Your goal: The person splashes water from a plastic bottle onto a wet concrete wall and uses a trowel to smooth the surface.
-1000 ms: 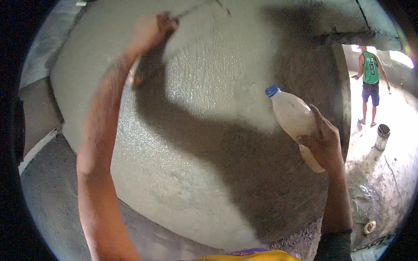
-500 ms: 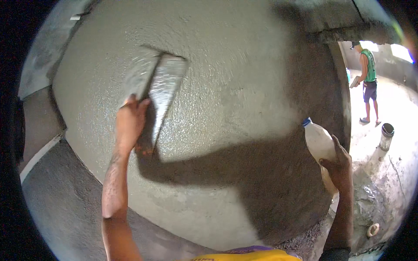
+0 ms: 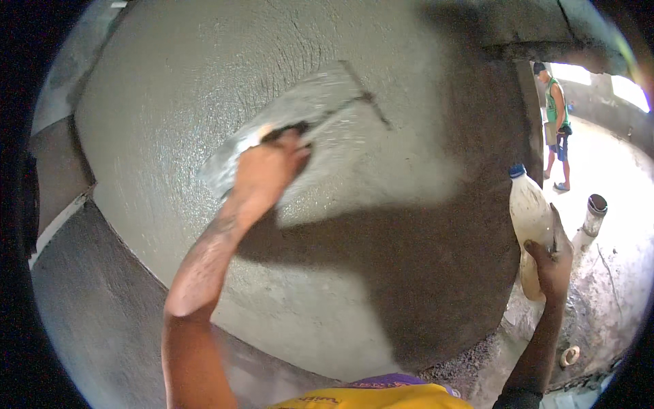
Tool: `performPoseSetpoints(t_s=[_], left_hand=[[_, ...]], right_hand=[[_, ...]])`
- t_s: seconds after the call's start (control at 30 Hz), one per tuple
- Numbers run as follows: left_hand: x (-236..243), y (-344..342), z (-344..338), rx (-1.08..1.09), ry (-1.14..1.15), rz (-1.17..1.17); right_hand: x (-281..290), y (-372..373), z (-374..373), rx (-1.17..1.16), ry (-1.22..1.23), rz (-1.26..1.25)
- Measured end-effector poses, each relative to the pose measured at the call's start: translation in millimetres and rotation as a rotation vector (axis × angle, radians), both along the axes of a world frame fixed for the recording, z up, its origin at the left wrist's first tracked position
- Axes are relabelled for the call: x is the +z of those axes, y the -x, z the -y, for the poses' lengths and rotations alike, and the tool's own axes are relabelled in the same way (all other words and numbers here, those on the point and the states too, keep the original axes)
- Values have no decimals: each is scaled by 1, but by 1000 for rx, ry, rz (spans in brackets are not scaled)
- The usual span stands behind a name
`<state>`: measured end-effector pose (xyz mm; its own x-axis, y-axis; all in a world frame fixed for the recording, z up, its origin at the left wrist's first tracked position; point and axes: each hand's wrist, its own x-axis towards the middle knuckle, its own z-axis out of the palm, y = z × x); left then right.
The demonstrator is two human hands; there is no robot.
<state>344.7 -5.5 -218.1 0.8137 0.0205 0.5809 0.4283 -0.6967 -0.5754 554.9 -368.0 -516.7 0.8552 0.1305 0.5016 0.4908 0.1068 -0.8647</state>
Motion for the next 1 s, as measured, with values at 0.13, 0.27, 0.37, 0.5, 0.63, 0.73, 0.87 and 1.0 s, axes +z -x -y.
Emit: performPoseSetpoints(t_s=[0.13,0.27,0.37,0.5,0.63,0.73,0.87,1.0], left_hand=[[56,62,-30,74,-8,333],[131,2,17,-18,104,344],[132,-43,24,-129,-9,299],[47,-17,12,-140,19,107],[16,48,-23,26,1,186],[71,56,-19,106,43,352],[135,1,12,-9,58,368],[96,-54,33,-106,-4,218]], right_hand=[[-6,-1,10,-19,33,22],[31,-4,-9,-50,117,139],[76,17,-30,-50,77,160],[82,36,-24,-63,70,21],[39,17,6,-102,78,165],[32,8,8,-115,68,185],[61,18,-1,-49,105,139],[66,20,-9,-37,113,122]])
